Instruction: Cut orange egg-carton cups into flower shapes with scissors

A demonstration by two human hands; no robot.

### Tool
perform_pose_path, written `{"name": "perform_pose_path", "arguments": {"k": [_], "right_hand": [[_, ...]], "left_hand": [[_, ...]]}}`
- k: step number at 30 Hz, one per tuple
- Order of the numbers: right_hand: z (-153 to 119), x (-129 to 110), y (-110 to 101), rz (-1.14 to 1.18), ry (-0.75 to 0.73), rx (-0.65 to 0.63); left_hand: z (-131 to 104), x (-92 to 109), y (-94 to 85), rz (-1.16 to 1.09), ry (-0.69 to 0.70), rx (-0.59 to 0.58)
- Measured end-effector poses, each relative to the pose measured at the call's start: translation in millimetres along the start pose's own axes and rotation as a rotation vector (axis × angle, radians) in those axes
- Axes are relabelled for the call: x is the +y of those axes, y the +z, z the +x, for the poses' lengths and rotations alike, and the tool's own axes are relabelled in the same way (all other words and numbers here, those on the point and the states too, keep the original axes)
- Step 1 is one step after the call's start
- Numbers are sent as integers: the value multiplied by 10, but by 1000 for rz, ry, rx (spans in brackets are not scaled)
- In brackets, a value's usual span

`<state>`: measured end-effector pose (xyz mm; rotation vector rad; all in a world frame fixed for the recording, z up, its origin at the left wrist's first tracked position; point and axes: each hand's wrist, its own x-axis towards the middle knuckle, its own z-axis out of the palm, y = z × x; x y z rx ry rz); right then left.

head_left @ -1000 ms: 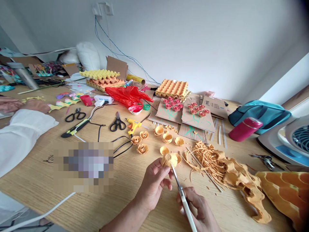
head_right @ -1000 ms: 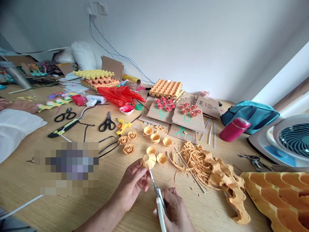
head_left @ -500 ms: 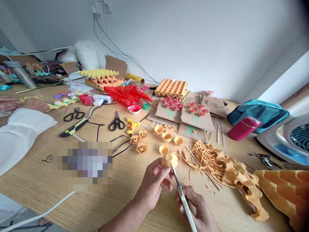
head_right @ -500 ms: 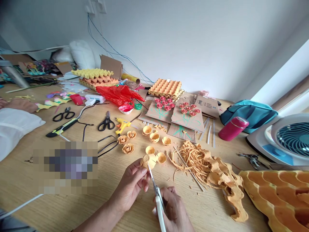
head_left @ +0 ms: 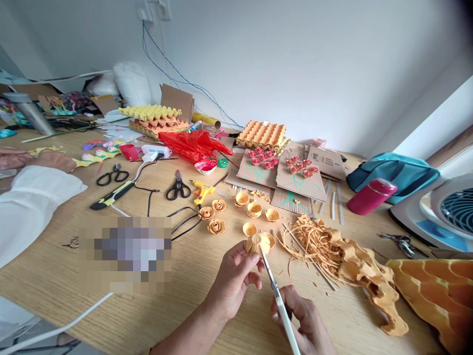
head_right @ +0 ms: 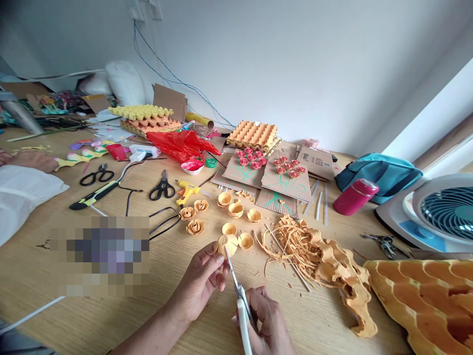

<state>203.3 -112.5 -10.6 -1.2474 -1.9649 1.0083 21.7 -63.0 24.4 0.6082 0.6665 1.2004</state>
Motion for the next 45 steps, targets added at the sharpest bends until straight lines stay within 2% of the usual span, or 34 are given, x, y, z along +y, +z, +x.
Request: {"name": "perform_pose_path", "arguments": {"k": [7, 13, 16, 22, 25, 31, 33, 37, 45], "right_hand": [[-17, 32, 22, -41, 14, 36], [-2, -32, 31, -3, 35, 90], [12, -49, 10, 6, 33, 74], [13, -31, -91, 23, 22, 20], [15, -9, -117, 147, 26, 88], [85, 51, -118, 586, 69, 259], [107, 40, -132, 668, 112, 259], [129, -25, -166, 740, 196, 363], [135, -90, -158, 901, 217, 417]], "left_hand": [[24, -20, -26, 13, -3, -8], [23, -20, -55, 16, 2, -9], [35, -20, -82, 20, 25, -19], [67, 21, -95, 11, 72, 37], [70, 33, -79, -5, 58, 12], [53, -16, -65, 51, -21, -70], [40, -26, -50, 101, -53, -100], [26, -45, -21, 190, -98, -141], [41, -148, -50, 259, -162, -197]]}}
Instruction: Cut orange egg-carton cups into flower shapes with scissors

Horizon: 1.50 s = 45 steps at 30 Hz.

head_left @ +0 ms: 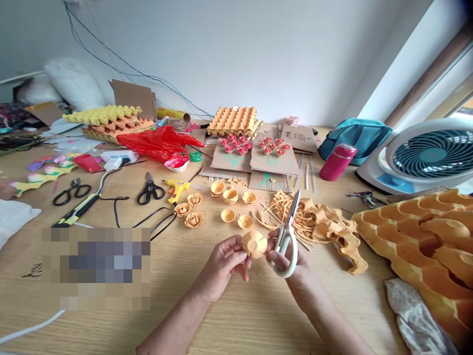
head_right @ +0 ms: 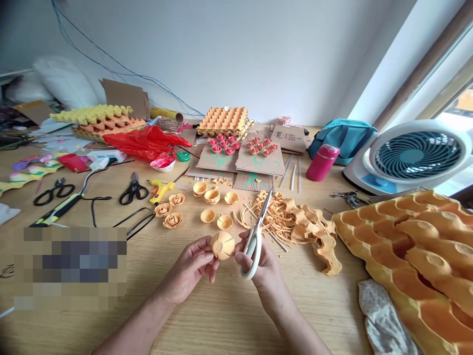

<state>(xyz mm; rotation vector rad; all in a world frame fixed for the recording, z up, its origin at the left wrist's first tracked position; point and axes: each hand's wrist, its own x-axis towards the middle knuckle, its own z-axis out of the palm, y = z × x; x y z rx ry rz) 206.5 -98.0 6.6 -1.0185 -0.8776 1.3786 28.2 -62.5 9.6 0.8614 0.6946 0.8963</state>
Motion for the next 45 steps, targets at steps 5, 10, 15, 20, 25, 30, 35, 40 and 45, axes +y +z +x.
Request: {"name": "perform_pose_path", "arguments": {"k": [5, 10, 15, 20, 25, 30, 35, 40, 45], "right_hand": [[5, 23, 9, 11, 44, -1], [6, 11, 23, -34, 3, 25], [15, 1, 21, -35, -47, 26], [32, 27, 7, 1, -39, 42], [35, 48, 5, 26, -25, 48], [47, 50, 8, 70, -18, 46], [44, 44, 11, 65, -36, 48], [26, 26, 14, -1, -43, 74], [53, 19, 7, -24, -95, 88]], "left_hand": [[-13, -14, 12, 75, 14, -41], [-44, 5, -7, 199, 76, -70], [-63, 41, 25, 287, 104, -59], [-61, 72, 55, 278, 112, -44], [-35, 57, 30, 256, 109, -23], [-2, 6, -11, 195, 78, -5], [10, -8, -22, 172, 51, 8], [14, -6, -33, 214, 61, -7], [18, 2, -45, 323, 137, 23]]}}
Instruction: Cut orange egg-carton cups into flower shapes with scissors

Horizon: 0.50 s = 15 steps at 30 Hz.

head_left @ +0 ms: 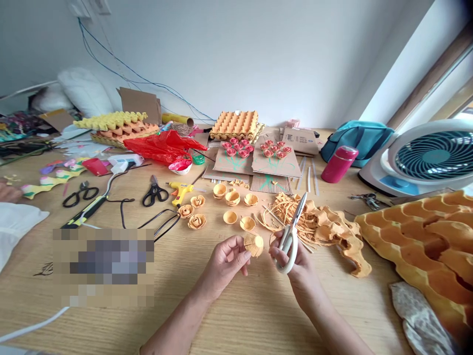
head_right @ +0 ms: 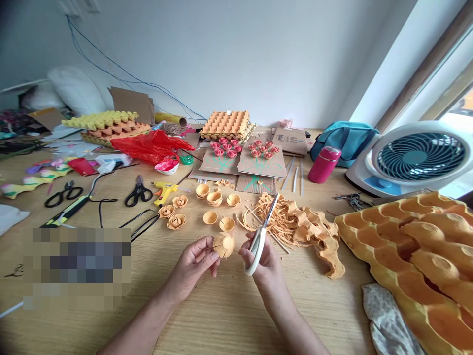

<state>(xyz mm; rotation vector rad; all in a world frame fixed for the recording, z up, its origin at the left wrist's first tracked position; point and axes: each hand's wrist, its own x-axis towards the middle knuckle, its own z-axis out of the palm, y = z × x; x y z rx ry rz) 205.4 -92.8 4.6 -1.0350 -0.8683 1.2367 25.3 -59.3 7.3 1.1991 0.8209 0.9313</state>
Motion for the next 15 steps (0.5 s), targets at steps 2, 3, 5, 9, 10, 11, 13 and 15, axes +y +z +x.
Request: {"name": "perform_pose_path", "arguments": {"k": [2, 3, 5, 9, 10, 11, 13, 15], "right_hand": [[22, 13, -9, 6, -13, 11], [32, 23, -15, 9, -18, 16], [45, 46, -29, 10, -24, 22], [43, 78, -55, 7, -25, 9], [39, 80, -59, 7, -20, 3], [34, 80, -62, 7, -14, -2], [25, 76, -64, 6, -8, -10], [18, 71, -61, 7, -11, -12]], "left_hand": [[8, -12, -4, 68, 33, 52], [13, -21, -6, 119, 56, 87], [23, -43, -12, 274, 127, 162], [31, -69, -63, 639, 331, 293], [33, -69, -88, 709, 373, 318], [35, -65, -119, 775, 408, 342], [44, -54, -197, 906, 457, 387], [55, -41, -286, 1039, 490, 438]]}}
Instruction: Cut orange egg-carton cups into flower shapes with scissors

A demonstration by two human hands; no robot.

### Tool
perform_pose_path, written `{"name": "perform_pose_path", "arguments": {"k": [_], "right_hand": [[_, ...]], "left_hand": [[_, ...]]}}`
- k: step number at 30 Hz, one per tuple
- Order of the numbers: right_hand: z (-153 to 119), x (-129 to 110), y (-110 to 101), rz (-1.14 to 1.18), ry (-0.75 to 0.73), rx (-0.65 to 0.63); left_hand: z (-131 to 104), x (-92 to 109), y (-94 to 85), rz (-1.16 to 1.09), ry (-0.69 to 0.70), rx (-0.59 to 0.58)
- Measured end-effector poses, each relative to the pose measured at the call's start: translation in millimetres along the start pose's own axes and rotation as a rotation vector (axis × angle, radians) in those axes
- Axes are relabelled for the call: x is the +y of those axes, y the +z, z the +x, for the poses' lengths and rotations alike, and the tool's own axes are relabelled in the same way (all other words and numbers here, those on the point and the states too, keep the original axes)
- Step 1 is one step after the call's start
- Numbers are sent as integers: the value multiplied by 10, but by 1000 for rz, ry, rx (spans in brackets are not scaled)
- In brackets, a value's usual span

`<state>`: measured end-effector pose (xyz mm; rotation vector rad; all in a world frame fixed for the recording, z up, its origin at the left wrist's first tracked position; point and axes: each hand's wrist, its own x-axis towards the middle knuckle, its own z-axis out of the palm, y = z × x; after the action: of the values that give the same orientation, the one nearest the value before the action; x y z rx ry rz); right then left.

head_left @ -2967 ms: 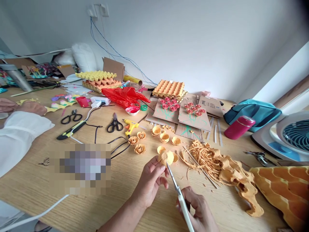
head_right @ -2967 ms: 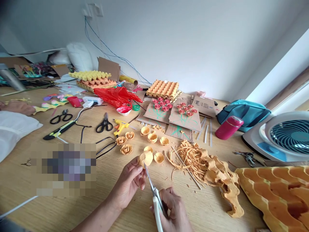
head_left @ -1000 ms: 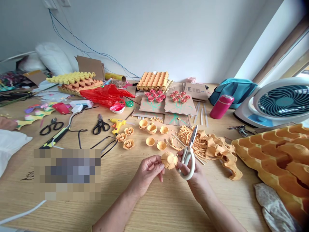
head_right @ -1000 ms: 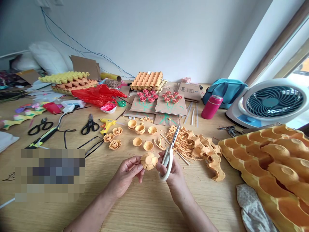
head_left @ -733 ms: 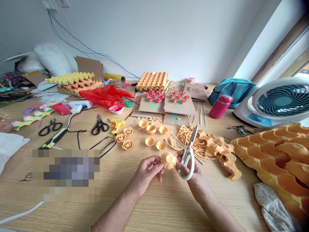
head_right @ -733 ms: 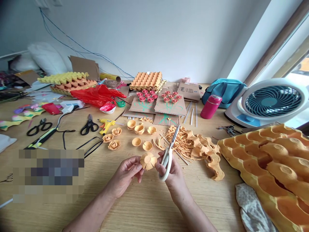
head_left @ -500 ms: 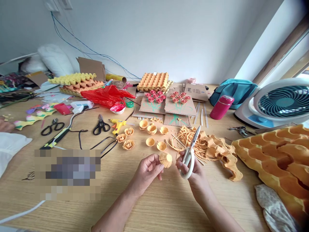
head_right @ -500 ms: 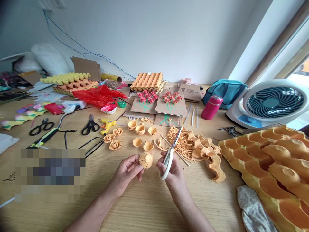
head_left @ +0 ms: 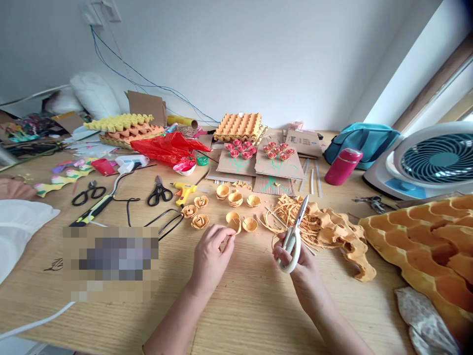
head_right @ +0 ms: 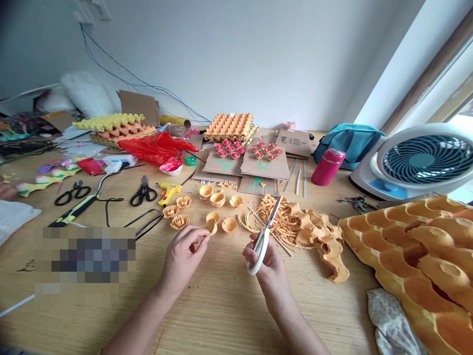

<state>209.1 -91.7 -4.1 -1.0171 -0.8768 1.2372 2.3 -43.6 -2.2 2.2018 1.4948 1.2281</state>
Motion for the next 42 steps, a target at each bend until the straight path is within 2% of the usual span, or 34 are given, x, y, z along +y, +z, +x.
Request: {"name": "perform_pose_path", "arguments": {"k": [2, 6, 12, 17, 25, 30, 35, 38, 42], "right_hand": [[-3, -5, 9, 7, -2, -4], [-10, -24, 30, 9, 15, -25], [-44, -53, 30, -20, 42, -52], [-62, -63, 27, -92, 66, -93], [-87, -87, 66, -181, 99, -148], [-76, -71, 54, -185, 117, -135], [-81, -66, 39, -176, 87, -141], [-106, -78, 51, -184, 81, -164], [-123, -86, 68, -218, 47, -172]], "left_hand": [[23, -75, -37, 126, 21, 25], [45, -166, -78, 331, -2, -7], [78, -151, -36, 516, -111, -94], [147, -155, 43, 535, -174, -138], [180, -193, 120, 492, -221, -122], [156, -152, 95, 387, -141, -70], [217, -122, -53, 184, -119, 30], [296, -115, -93, 216, -84, -15], [358, -114, 11, 363, 24, -112]]}}
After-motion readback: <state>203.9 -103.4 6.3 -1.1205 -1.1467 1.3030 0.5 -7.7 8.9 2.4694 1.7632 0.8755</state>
